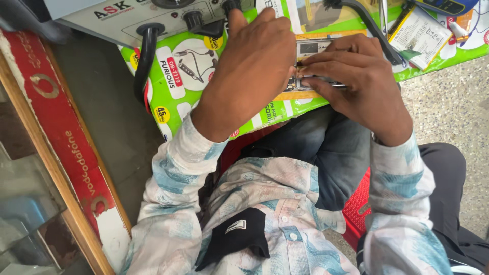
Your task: The person applies adhesive tape to a yellow Meetoo phone screen protector and then uses a small metal tool to pry open and separate the internal components of a disassembled mobile phone.
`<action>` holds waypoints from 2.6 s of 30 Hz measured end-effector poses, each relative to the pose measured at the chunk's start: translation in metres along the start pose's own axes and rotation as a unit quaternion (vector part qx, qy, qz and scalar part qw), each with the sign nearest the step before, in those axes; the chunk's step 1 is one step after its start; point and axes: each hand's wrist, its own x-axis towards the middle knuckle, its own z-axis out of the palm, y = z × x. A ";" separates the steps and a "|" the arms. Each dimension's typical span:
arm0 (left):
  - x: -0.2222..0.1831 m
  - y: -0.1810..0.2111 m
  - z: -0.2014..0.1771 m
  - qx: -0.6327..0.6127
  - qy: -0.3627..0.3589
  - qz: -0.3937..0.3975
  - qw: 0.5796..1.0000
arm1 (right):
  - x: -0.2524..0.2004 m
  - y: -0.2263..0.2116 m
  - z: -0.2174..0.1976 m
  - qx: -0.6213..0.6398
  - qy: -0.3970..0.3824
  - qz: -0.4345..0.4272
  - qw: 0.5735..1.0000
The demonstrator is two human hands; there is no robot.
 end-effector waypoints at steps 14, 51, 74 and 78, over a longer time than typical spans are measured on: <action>0.015 -0.029 0.030 -0.147 0.089 0.138 0.975 | -0.002 0.024 0.009 0.076 -0.021 -0.022 0.997; 0.031 -0.039 0.032 -0.151 0.033 0.116 0.981 | 0.033 0.000 -0.004 -0.110 -0.066 -0.147 0.981; 0.049 -0.045 0.029 -0.155 -0.060 0.079 0.983 | -0.022 0.046 -0.035 -0.094 -0.010 -0.028 0.995; 0.048 -0.044 0.032 -0.146 -0.043 0.095 0.984 | -0.042 0.056 -0.026 -0.126 -0.050 -0.026 0.990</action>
